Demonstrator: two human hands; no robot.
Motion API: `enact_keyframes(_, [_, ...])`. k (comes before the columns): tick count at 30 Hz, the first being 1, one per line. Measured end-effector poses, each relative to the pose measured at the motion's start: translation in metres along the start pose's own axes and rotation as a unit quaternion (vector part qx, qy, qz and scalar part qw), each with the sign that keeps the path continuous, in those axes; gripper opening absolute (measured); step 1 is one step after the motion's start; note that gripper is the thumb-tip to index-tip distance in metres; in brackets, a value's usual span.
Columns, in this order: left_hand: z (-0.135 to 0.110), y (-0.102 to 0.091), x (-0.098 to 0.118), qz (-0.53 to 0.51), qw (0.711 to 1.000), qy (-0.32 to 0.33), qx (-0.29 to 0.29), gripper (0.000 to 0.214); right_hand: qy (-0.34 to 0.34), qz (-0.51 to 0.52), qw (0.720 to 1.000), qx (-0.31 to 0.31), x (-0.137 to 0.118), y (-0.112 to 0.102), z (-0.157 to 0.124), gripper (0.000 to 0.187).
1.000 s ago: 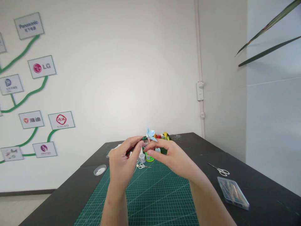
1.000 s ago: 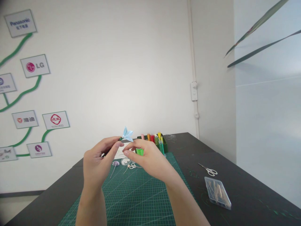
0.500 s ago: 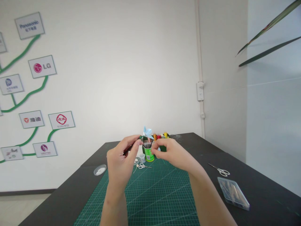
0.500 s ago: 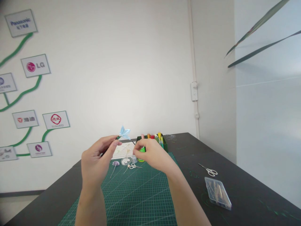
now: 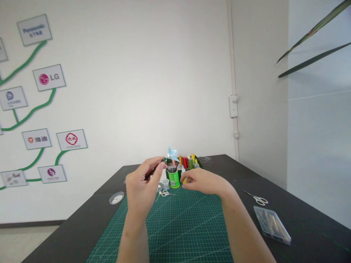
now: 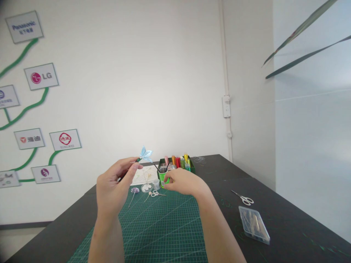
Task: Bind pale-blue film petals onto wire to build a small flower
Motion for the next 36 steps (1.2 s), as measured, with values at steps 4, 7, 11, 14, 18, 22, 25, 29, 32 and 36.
enact_keyframes(4, [0.0,-0.001,0.003,0.003,1.0,0.01,0.004,0.017,-0.027,-0.017,0.999,-0.017,-0.01,0.003,-0.003,0.026])
enact_keyframes(7, [0.0,-0.001,0.004,0.012,1.0,0.014,0.003,0.017,-0.063,-0.003,0.998,-0.009,-0.028,0.001,-0.006,0.026])
enact_keyframes(11, [0.001,0.001,0.005,0.018,1.0,0.023,-0.006,0.017,-0.139,0.146,0.979,0.002,-0.06,-0.001,-0.012,0.03])
enact_keyframes(14, [0.0,0.003,0.005,0.022,0.999,0.025,-0.013,0.017,-0.193,0.312,0.93,0.007,-0.08,-0.003,-0.016,0.033])
enact_keyframes(18, [-0.001,-0.003,0.007,0.04,0.999,0.028,0.018,0.016,-0.207,0.444,0.871,-0.046,-0.093,0.008,-0.016,0.033])
enact_keyframes(22, [-0.001,-0.007,0.009,0.046,0.998,0.03,0.028,0.016,-0.161,0.501,0.848,-0.06,-0.089,0.019,-0.012,0.046])
enact_keyframes(25, [-0.001,-0.006,0.009,0.038,0.999,0.028,0.016,0.017,-0.134,0.488,0.862,-0.025,-0.082,0.021,-0.011,0.047])
enact_keyframes(29, [-0.001,-0.002,0.008,0.021,1.0,0.022,0.004,0.018,-0.137,0.418,0.896,0.057,-0.078,0.011,-0.014,0.046])
enact_keyframes(32, [0.0,0.001,0.004,0.009,1.0,0.009,-0.002,0.019,-0.141,0.316,0.931,0.115,-0.079,0.001,-0.019,0.04])
enact_keyframes(36, [0.0,0.005,0.0,0.009,1.0,-0.003,-0.018,0.02,-0.147,0.207,0.953,0.167,-0.082,-0.011,-0.026,0.035])
Point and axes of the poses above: each hand's wrist, its own z-axis towards the middle knuckle, its own y-axis out of the palm, x = y × z, the point moved 10 cm from there along z, towards the middle knuckle, and after that the axes turned 13 degrees about z, right-handed, at the moved point
